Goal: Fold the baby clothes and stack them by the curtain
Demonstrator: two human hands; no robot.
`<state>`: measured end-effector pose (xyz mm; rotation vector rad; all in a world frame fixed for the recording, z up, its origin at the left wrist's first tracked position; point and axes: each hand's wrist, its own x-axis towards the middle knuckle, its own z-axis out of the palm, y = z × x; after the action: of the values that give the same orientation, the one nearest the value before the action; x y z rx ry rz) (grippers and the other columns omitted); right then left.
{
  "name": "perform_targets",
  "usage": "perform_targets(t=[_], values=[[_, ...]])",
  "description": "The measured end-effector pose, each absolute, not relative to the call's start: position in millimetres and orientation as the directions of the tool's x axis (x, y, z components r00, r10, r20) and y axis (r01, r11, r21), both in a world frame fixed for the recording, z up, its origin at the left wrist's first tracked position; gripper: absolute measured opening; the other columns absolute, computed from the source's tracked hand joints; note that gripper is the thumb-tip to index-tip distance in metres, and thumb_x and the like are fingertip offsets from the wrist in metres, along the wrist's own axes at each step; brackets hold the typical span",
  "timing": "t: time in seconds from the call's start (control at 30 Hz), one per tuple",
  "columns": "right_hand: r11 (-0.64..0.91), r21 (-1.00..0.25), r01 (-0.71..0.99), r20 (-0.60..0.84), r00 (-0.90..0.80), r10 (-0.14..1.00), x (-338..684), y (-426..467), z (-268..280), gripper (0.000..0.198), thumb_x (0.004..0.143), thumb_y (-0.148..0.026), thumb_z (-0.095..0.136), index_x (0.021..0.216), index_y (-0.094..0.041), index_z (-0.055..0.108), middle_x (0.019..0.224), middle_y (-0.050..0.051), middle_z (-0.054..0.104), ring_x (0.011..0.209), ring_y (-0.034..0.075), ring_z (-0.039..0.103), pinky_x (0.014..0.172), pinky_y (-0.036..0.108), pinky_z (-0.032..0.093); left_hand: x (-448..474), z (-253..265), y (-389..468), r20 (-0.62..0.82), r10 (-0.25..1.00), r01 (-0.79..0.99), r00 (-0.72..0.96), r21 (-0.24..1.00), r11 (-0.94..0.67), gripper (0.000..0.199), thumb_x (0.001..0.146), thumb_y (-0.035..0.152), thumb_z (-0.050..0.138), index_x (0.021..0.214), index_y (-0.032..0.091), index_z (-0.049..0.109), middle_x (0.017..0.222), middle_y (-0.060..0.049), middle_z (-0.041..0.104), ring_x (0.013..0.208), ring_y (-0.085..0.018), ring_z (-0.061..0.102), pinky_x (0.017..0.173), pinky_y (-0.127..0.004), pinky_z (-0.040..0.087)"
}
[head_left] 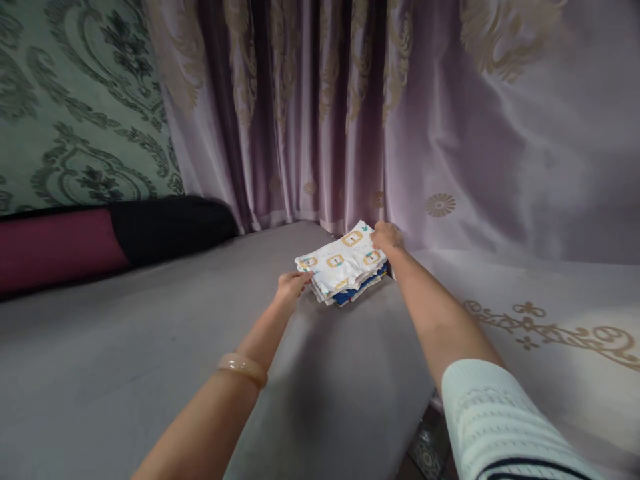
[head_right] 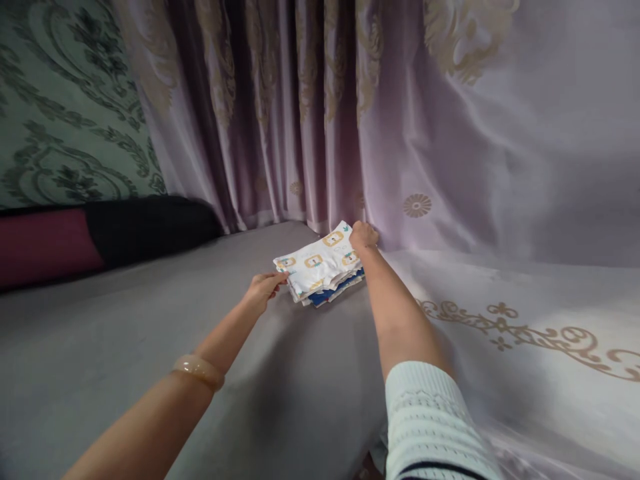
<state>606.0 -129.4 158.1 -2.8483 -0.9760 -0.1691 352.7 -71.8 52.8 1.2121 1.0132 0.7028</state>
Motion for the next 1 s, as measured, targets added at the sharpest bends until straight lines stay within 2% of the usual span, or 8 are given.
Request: perform_targets(t=[0.1, 0.17, 0.27, 0.33, 0.47, 0.63, 0.77, 1.0], values=[[-0.786, -0.072, 0.614, 0.165, 0.785, 0.598, 605, -133, 149, 0.029, 0.091, -0.018, 0.049, 0.114, -0.012, 0.066, 0.111, 0.02, 0.067, 0.11, 0.027, 0.062, 0.09, 0.035, 0.048, 353, 44, -71, -0.137, 0.936, 0.132, 0.324, 0.986, 0.099, 0.024, 0.069, 0.037, 0.071, 0.074, 0.014, 0.068, 0.069, -0.005, 0.066, 0.061, -0.013, 0.055, 0.057, -0.025, 0.039], [-0.775, -0.065, 0.629, 0.176, 0.772, 0.611, 603, -135, 143, 0.031, 0.094, -0.02, 0.044, 0.117, -0.013, 0.064, 0.116, 0.02, 0.065, 0.112, 0.028, 0.061, 0.09, 0.036, 0.047, 353, 40, -73, 0.049, 0.965, 0.225, 0.256, 0.968, -0.109, 0.025, 0.075, 0.038, 0.066, 0.086, 0.016, 0.069, 0.081, -0.007, 0.069, 0.077, -0.019, 0.061, 0.069, -0.028, 0.045], [-0.742, -0.053, 0.669, 0.185, 0.737, 0.651, 597, -139, 132, 0.034, 0.095, -0.02, 0.039, 0.121, -0.015, 0.061, 0.119, 0.018, 0.064, 0.113, 0.027, 0.06, 0.092, 0.037, 0.046, 351, 41, -82, 0.364, 0.868, 0.356, 0.339, 0.804, -0.476, 0.029, 0.085, 0.037, 0.055, 0.104, 0.018, 0.067, 0.103, -0.01, 0.069, 0.098, -0.024, 0.06, 0.088, -0.037, 0.045], [-0.706, -0.046, 0.707, 0.178, 0.701, 0.691, 591, -141, 123, 0.037, 0.096, -0.022, 0.036, 0.124, -0.017, 0.059, 0.12, 0.017, 0.064, 0.115, 0.027, 0.058, 0.095, 0.037, 0.044, 349, 44, -92, 0.458, 0.748, 0.378, 0.481, 0.661, -0.648, 0.035, 0.09, 0.038, 0.049, 0.115, 0.019, 0.064, 0.12, -0.011, 0.064, 0.111, -0.026, 0.056, 0.097, -0.04, 0.042], [-0.62, -0.035, 0.784, 0.141, 0.618, 0.773, 581, -141, 104, 0.044, 0.098, -0.033, 0.03, 0.131, -0.021, 0.056, 0.136, 0.011, 0.056, 0.13, 0.027, 0.045, 0.107, 0.042, 0.033, 350, 48, -110, 0.405, 0.57, 0.386, 0.715, 0.451, -0.805, 0.047, 0.096, 0.045, 0.038, 0.134, 0.022, 0.053, 0.147, -0.01, 0.046, 0.139, -0.029, 0.033, 0.111, -0.046, 0.029], [-0.608, -0.089, 0.789, 0.039, 0.613, 0.789, 579, -141, 90, 0.056, 0.099, -0.044, 0.012, 0.148, -0.026, 0.035, 0.156, 0.005, 0.03, 0.144, 0.029, 0.02, 0.114, 0.057, 0.014, 354, 41, -116, 0.303, 0.525, 0.435, 0.795, 0.319, -0.842, 0.054, 0.099, 0.046, 0.026, 0.144, 0.022, 0.043, 0.154, -0.01, 0.034, 0.146, -0.032, 0.019, 0.115, -0.054, 0.019], [-0.635, -0.118, 0.763, 0.013, 0.641, 0.768, 581, -141, 84, 0.06, 0.098, -0.05, 0.009, 0.151, -0.027, 0.028, 0.159, 0.006, 0.022, 0.145, 0.03, 0.017, 0.115, 0.058, 0.013, 356, 35, -113, 0.289, 0.524, 0.447, 0.801, 0.293, -0.845, 0.055, 0.099, 0.048, 0.025, 0.147, 0.025, 0.038, 0.157, -0.009, 0.029, 0.146, -0.031, 0.018, 0.116, -0.055, 0.019], [-0.642, -0.123, 0.757, -0.011, 0.645, 0.764, 586, -138, 81, 0.061, 0.097, -0.05, 0.009, 0.15, -0.027, 0.029, 0.157, 0.007, 0.026, 0.143, 0.03, 0.022, 0.114, 0.058, 0.013, 347, 35, -113, 0.277, 0.512, 0.432, 0.814, 0.302, -0.85, 0.056, 0.098, 0.051, 0.025, 0.147, 0.026, 0.036, 0.157, -0.01, 0.028, 0.147, -0.028, 0.017, 0.116, -0.056, 0.017]])
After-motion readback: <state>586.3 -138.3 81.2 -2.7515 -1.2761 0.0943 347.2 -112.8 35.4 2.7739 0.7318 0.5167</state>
